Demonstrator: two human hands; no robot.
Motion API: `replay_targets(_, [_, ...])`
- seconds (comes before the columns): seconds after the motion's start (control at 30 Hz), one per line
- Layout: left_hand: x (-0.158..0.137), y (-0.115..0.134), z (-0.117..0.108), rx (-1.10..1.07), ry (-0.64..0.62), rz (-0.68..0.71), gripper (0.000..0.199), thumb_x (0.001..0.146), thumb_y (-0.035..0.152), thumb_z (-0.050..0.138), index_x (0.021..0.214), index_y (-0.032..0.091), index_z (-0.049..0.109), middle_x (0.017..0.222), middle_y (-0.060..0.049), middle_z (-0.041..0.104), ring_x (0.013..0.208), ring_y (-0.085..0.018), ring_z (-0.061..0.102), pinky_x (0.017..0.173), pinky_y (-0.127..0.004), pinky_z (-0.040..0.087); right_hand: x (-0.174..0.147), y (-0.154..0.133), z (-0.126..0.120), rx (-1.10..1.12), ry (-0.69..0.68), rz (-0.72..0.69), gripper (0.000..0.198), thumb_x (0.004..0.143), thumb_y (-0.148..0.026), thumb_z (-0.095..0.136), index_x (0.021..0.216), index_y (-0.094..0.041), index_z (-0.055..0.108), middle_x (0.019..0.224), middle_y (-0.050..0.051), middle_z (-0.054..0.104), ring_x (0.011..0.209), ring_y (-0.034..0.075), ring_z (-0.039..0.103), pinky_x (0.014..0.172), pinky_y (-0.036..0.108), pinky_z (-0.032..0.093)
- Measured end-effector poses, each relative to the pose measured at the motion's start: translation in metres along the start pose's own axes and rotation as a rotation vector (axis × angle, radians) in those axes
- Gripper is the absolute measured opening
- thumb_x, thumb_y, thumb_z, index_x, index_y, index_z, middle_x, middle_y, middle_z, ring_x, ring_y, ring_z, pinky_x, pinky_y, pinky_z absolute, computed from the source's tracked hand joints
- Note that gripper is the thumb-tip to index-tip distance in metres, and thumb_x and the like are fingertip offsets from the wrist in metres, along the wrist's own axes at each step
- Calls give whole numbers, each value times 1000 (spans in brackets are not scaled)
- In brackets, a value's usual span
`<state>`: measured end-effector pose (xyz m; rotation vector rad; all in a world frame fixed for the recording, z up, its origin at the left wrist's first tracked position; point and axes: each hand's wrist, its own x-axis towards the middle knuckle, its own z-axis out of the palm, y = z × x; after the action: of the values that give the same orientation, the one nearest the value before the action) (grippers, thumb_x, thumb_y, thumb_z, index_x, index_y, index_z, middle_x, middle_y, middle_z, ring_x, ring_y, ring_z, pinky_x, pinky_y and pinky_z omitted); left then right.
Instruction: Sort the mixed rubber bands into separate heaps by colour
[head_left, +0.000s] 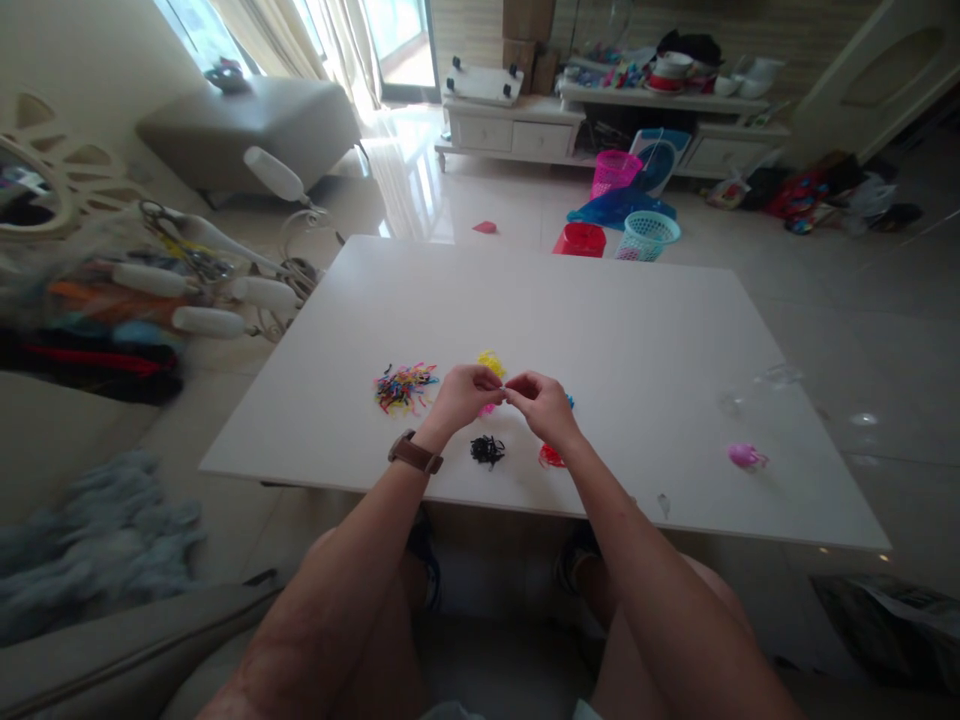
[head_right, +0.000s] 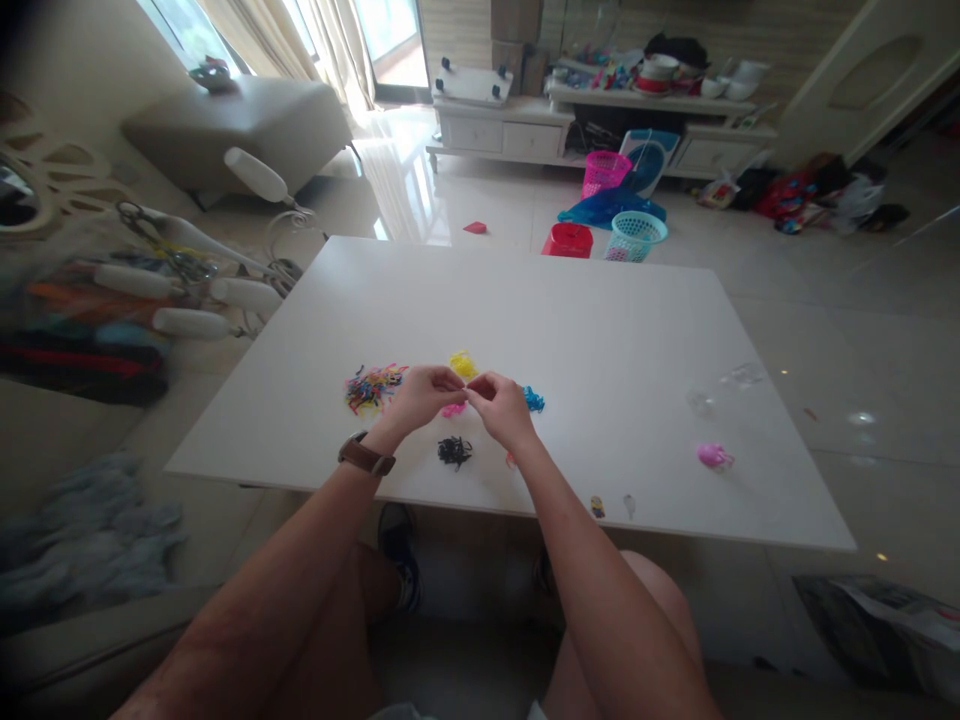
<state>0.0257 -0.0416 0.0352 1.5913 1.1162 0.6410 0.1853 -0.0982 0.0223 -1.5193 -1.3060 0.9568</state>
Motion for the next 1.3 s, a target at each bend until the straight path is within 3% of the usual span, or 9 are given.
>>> replay_targets(0.33, [13, -7, 6, 17, -23, 64, 12, 69, 13, 76, 80, 13, 72, 72, -7, 74, 69, -17, 69, 61, -23, 51, 10, 8, -2, 8, 14, 70, 16, 76, -33, 69, 78, -18, 71, 74, 4, 73, 71, 19, 66, 70, 30, 52])
replay_targets(0.53, [9, -9, 1, 60, -62, -19, 14, 70, 14, 74, 84, 14, 72, 74, -6, 74, 66, -16, 68, 58, -23, 48, 14, 8, -9, -41, 121, 85, 16, 76, -34, 67, 77, -19, 68, 69, 3, 70, 67, 18, 65, 67, 30, 50])
replay_targets(0.67, [2, -10, -4, 311, -187, -40, 5, 67, 13, 74, 72, 14, 74, 68, -5, 72, 64, -16, 65, 59, -24, 46, 14, 14, -25, -96, 214, 104, 12, 74, -31, 66, 75, -19, 67, 69, 3, 69, 66, 18, 65, 65, 30, 50])
replay_targets(0.83, [-9, -19, -1, 524, -384, -31, 12, 60, 6, 72, 65, 16, 75, 63, -4, 70, 60, -16, 63, 58, -25, 45, 9, 17, -41, -216, 270, 128, 8, 71, -24, 63, 75, -19, 68, 73, 3, 70, 68, 18, 65, 63, 29, 49])
replay_targets(1.1, [-9, -23, 12, 558, -384, -61, 24, 45, -3, 69, 55, 20, 71, 59, -2, 68, 56, -16, 61, 57, -24, 47, 10, 23, -65, -409, 307, 140, 11, 69, -23, 61, 75, -19, 69, 73, 4, 71, 70, 18, 64, 69, 28, 50])
replay_targets(1.3, [-4, -26, 13, 541, -458, -17, 24, 50, 0, 69, 60, 20, 74, 64, -3, 71, 58, -16, 62, 58, -25, 46, 11, 45, -77, -555, 277, 224, 13, 70, -22, 60, 75, -19, 72, 76, 5, 73, 73, 18, 65, 70, 28, 49])
